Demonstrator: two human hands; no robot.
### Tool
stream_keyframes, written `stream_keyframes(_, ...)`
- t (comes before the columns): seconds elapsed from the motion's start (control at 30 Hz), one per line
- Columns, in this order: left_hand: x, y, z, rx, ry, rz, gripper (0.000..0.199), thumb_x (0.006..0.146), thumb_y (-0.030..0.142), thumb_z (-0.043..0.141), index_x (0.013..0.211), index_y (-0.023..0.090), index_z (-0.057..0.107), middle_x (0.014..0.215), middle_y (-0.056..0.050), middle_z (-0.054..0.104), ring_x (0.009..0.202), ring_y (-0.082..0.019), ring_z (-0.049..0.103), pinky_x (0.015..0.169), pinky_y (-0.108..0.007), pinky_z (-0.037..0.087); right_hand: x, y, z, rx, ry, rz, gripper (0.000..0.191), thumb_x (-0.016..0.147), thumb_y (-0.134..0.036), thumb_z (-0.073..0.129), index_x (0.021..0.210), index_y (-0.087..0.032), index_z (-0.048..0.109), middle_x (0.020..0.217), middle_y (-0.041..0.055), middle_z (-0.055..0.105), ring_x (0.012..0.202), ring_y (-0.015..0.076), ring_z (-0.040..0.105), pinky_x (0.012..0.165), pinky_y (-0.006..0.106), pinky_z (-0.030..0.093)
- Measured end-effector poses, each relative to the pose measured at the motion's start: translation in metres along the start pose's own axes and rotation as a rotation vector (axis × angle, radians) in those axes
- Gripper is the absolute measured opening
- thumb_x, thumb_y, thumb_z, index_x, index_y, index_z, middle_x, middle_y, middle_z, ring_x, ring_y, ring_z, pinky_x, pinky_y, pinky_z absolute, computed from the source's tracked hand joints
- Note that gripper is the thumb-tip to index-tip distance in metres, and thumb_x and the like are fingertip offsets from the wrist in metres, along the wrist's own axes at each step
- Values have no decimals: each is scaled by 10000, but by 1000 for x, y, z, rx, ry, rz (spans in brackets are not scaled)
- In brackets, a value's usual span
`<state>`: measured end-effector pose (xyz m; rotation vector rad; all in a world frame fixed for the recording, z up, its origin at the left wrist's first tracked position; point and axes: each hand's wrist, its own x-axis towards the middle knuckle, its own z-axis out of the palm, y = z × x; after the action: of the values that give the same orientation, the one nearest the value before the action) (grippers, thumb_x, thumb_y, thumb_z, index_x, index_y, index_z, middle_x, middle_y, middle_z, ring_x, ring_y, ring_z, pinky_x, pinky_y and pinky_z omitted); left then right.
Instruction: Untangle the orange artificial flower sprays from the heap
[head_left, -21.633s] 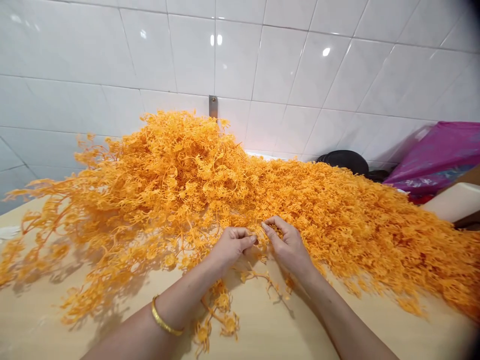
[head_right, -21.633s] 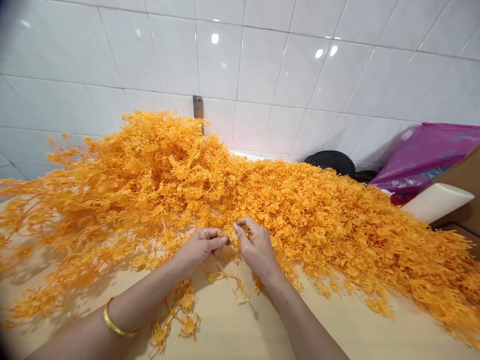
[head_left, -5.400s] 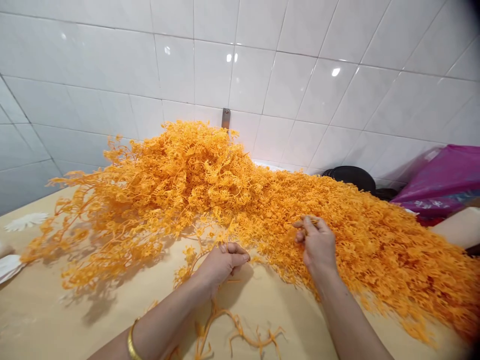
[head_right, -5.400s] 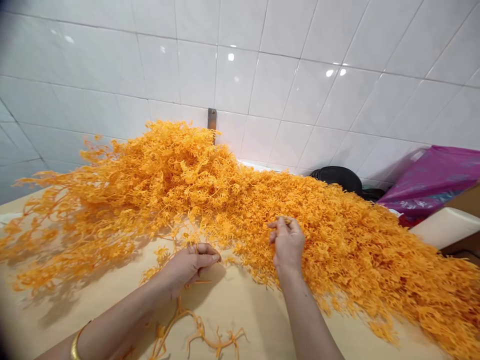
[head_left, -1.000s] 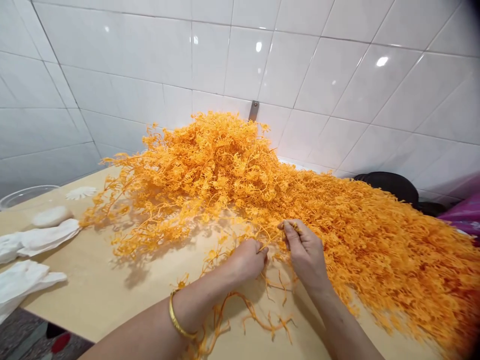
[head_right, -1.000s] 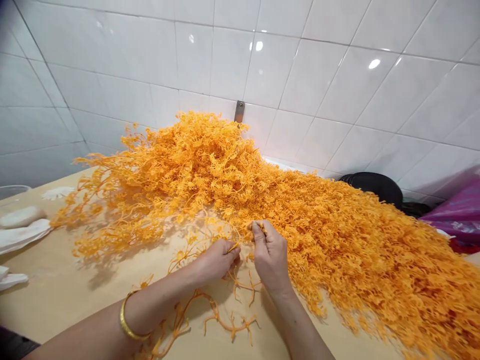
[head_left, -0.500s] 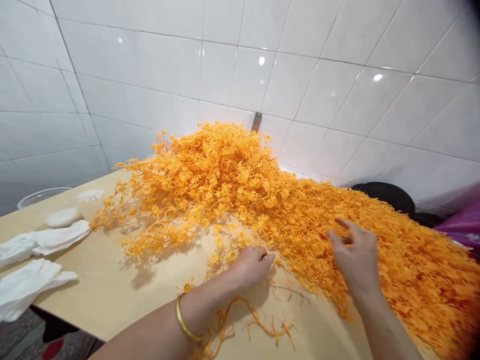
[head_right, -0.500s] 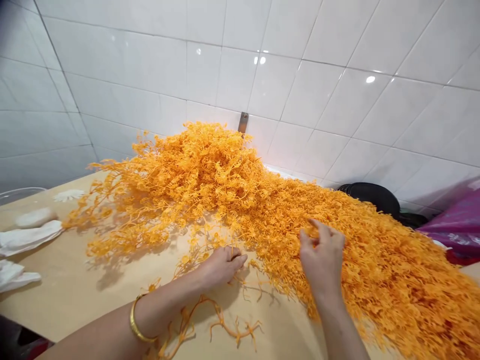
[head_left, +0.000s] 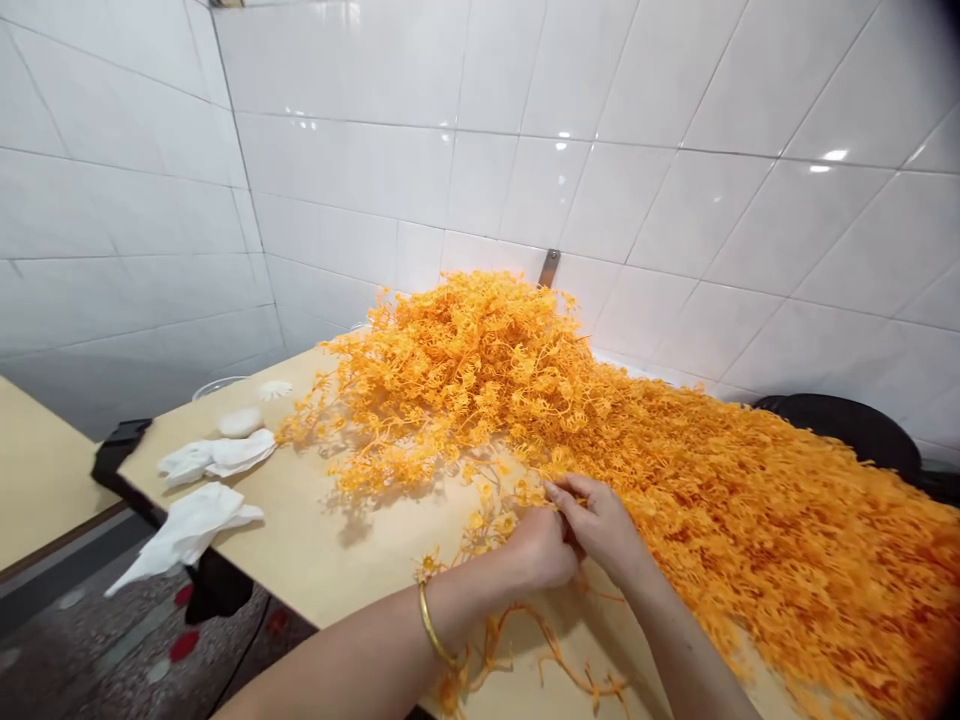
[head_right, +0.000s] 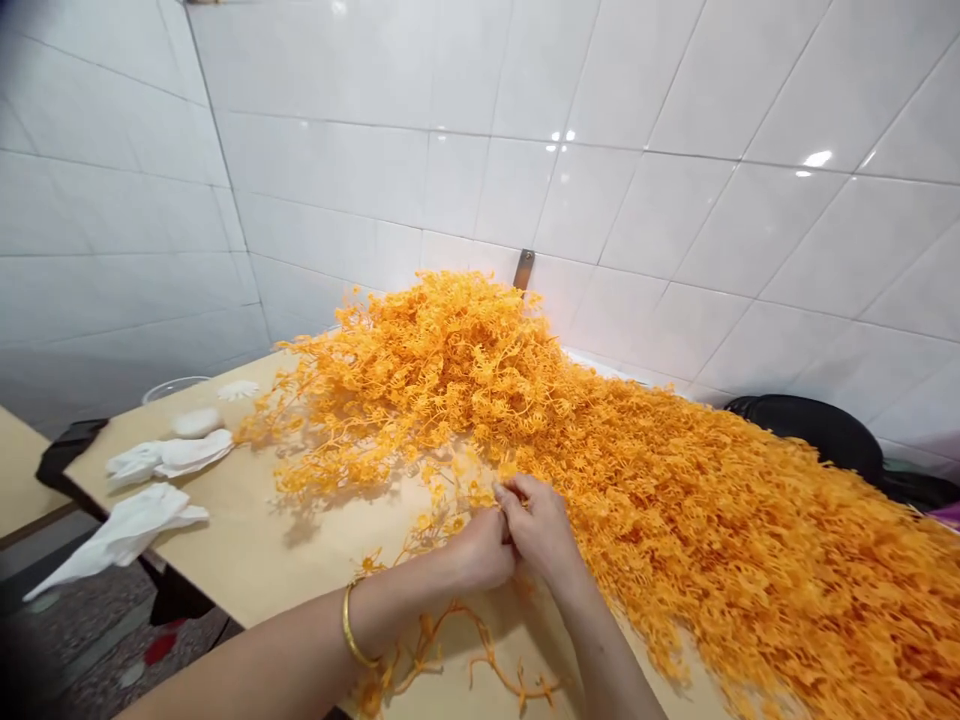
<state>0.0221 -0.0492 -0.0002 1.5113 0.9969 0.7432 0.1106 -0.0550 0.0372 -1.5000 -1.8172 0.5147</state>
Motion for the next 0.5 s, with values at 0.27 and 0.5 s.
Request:
stream_keyframes(0.27,-31,51,-29,72,97,359,253,743,325,426,812,143,587,723,-34,538,657,-121,466,604,-238,373,12,0,-25,656,298,179,263,693,-432,532,624,-185,473,607,-9,484,492,99,443,488,238,381)
stream_keyframes(0.5,-32,74,-52,-264,295,287,242,738,346,459,768,129,563,702,-37,561,682,-131,524,653,-249,422,20,15,-33,907,463,270,294,615,-439,602,649,-192,447,499,-51,457,401,79,406,346,187,263)
